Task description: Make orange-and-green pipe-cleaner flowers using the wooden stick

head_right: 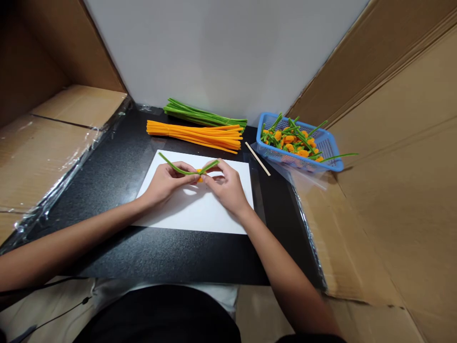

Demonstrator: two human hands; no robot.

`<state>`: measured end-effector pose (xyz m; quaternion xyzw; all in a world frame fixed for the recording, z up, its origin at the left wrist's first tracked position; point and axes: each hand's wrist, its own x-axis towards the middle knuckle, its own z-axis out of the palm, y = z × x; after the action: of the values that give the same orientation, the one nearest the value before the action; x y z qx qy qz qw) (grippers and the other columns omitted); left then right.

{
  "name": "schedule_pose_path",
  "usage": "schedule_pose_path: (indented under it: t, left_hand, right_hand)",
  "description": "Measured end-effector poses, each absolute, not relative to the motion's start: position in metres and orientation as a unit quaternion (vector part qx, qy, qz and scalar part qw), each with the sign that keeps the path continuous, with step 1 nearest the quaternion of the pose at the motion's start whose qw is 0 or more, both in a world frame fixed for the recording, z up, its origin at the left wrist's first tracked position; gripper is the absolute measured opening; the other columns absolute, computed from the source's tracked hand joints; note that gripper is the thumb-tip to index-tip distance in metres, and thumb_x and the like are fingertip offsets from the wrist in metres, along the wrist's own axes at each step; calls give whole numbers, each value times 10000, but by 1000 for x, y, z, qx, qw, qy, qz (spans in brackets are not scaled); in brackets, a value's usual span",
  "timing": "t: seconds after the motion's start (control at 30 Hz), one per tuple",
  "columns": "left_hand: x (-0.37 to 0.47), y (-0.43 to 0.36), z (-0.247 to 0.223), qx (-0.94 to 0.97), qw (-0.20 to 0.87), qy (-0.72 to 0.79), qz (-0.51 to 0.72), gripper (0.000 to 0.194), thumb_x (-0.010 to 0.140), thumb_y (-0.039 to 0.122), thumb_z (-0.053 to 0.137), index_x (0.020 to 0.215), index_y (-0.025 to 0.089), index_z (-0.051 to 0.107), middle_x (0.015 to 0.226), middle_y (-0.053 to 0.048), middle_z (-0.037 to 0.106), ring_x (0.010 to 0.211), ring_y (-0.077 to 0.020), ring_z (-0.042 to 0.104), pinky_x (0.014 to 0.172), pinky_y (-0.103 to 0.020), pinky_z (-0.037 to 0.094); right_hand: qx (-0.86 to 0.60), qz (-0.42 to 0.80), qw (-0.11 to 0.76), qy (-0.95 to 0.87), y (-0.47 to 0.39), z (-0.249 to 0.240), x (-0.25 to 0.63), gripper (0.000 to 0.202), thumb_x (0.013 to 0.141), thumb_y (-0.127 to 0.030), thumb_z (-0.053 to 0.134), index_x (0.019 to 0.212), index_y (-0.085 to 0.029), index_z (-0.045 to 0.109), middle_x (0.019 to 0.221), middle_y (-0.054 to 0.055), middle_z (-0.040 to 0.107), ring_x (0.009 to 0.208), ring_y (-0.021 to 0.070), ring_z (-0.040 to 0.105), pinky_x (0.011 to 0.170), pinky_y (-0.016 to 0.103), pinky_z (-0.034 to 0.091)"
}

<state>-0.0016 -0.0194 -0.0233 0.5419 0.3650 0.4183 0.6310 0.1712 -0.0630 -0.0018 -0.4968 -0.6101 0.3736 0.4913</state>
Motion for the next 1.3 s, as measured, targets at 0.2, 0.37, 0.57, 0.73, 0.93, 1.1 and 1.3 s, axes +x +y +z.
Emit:
schedule_pose_path:
  t: [0.2, 0.37, 0.57, 0.73, 0.93, 1.1, 1.3]
  left_hand:
    - [-7, -16, -24, 635, 554, 313, 438, 262, 788, 336, 766, 933, 122, 721, 883, -99, 772, 748, -193, 741, 683, -295, 621]
    - [-26, -1, -24, 869, 229, 149, 413, 204, 912, 164, 598, 1047, 229, 736, 1058, -72, 765, 904, -164, 744, 779, -272, 623]
    - [-24, -4, -27, 839, 193, 154, 485, 222, 871, 199, 706, 1063, 199, 595, 900, -42, 771, 781, -139, 751, 692, -207, 606]
    - [-6, -15, -28, 642, 423, 262, 583, 480, 834, 322, 752, 1130, 238, 382, 944, -36, 744, 722, -139, 734, 584, -214, 595]
    - [-6, -11, -27, 661, 456, 264, 535, 316, 871, 360, 697, 1130, 196, 620, 1001, -74, 708, 776, -149, 701, 544, -217, 558]
    - [-21, -2, -15, 845, 218, 143, 467, 150, 934, 230, 612, 1015, 249, 737, 942, -52, 699, 842, -140, 661, 713, -274, 547]
    - [-34, 7, -5, 916, 20, 115, 384, 136, 947, 269, 587, 973, 302, 716, 871, -27, 677, 769, -146, 603, 621, -265, 468]
  right_hand:
    - [-465, 540, 517, -474, -59, -10, 172, 294, 733, -420, 807, 936, -215, 752, 1009, 47, 726, 831, 182, 692, 768, 356, 604]
    - [-481, 517, 545, -452, -58, -9, 176, 263, 709, -398, 834, 862, -195, 771, 911, 54, 751, 799, 180, 700, 799, 371, 601]
    - [-489, 457, 544, -506, -60, -4, 174, 195, 727, -348, 822, 828, -189, 768, 886, 57, 763, 822, 199, 711, 825, 381, 590]
    - [-476, 397, 595, -512, -64, -2, 167, 126, 781, -323, 778, 855, -225, 754, 943, 41, 751, 874, 204, 707, 790, 375, 604]
    - [-500, 331, 603, -526, -67, -1, 163, 105, 811, -321, 745, 847, -223, 737, 935, 48, 741, 905, 211, 697, 819, 378, 592]
    - [-507, 320, 579, -553, -69, -1, 163, 83, 822, -299, 734, 834, -217, 740, 903, 53, 734, 879, 206, 689, 768, 347, 584]
    - [-511, 243, 542, -622, -75, -3, 159, 74, 878, -263, 666, 873, -250, 738, 952, 56, 729, 919, 216, 680, 777, 361, 577]
